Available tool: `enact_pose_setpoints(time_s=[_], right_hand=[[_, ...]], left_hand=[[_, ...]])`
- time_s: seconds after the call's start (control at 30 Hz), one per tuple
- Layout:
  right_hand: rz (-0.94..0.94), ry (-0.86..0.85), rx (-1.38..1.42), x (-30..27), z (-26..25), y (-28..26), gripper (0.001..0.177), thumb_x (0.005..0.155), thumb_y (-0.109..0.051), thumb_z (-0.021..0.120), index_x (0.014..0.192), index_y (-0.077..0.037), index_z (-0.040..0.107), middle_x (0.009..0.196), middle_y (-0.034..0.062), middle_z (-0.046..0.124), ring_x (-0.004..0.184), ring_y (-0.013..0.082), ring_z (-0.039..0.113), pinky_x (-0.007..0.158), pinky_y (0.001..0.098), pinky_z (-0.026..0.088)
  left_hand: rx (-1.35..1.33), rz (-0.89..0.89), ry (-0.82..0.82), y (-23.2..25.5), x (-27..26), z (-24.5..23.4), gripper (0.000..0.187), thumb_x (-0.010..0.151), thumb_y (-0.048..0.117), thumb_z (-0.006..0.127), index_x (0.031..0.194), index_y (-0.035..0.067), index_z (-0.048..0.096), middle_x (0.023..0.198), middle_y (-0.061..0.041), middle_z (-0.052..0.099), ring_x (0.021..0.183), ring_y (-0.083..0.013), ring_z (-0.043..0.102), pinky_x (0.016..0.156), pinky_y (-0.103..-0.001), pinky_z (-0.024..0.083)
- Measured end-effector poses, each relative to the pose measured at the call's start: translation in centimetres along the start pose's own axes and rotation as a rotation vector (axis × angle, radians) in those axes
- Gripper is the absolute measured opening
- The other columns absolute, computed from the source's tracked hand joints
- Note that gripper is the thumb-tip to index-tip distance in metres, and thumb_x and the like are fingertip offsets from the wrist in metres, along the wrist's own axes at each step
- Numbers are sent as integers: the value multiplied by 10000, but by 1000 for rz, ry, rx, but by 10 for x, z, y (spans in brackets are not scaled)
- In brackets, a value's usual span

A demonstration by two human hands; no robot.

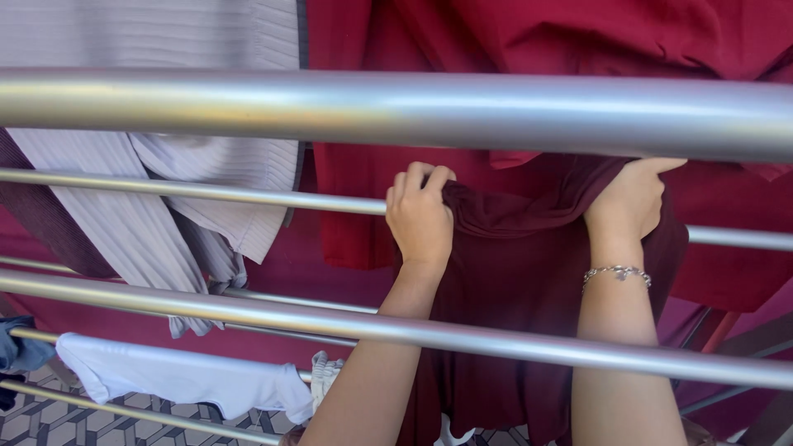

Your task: Hang wet laundry onto a multi-tier drying rack.

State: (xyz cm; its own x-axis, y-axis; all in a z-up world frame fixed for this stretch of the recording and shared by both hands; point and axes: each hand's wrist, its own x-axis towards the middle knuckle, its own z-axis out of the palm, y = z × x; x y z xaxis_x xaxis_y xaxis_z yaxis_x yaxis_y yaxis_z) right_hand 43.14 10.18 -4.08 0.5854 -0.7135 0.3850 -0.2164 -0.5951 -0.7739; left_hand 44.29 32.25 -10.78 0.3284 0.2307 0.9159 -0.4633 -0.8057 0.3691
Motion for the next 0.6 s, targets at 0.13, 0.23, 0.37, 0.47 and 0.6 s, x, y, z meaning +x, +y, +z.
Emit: enact_pose_setpoints(time_s=[0.13, 0.23, 0.37, 0.47, 0.6], right_hand=[[33, 51, 188, 9, -1, 6, 591, 1093, -476, 337, 1248, 13, 630, 1239, 268, 669, 1169, 430, 634, 1019, 499, 475], [-82, -6, 54, 5, -8, -4, 505, 1059, -430, 422, 1293, -32, 625, 1253, 284, 646, 1175, 453, 618, 980, 513, 495], [-182, -69, 154, 42, 28, 25, 512, 1153, -432, 377, 1343, -4, 584, 1294, 302, 599, 1192, 486, 556, 986, 525, 434], [-345, -167, 330, 43, 29, 19, 446, 1102, -321, 433, 1262, 56, 610, 1258, 271, 645, 1166, 353, 654, 989, 416, 526], [-646, -226, 671, 53, 39, 39, 398, 1128, -253, 490, 1316, 86, 580, 1292, 242, 629, 1236, 297, 579, 1018, 374, 493]], left_hand=[[-101, 167, -121, -2, 0, 2, 245, 836, -31, 666, 986, 159, 701, 899, 5, 660, 905, -224, 638, 837, -391, 516], [-147, 250, -225, 12, 6, -11, 335, 750, 14, 675, 1043, 171, 715, 889, 11, 679, 891, -224, 641, 796, -381, 547], [-227, 375, -289, 45, 9, -23, 645, 523, 217, 775, 1161, 176, 687, 878, -67, 673, 850, -250, 629, 701, -390, 543], [-229, 421, -324, 68, 2, -8, 801, 517, 266, 831, 1289, 156, 649, 902, -89, 694, 859, -244, 639, 725, -376, 552], [-119, 373, -384, 84, -6, 31, 923, 557, 366, 906, 1388, 106, 596, 884, -96, 707, 902, -245, 676, 808, -394, 580]])
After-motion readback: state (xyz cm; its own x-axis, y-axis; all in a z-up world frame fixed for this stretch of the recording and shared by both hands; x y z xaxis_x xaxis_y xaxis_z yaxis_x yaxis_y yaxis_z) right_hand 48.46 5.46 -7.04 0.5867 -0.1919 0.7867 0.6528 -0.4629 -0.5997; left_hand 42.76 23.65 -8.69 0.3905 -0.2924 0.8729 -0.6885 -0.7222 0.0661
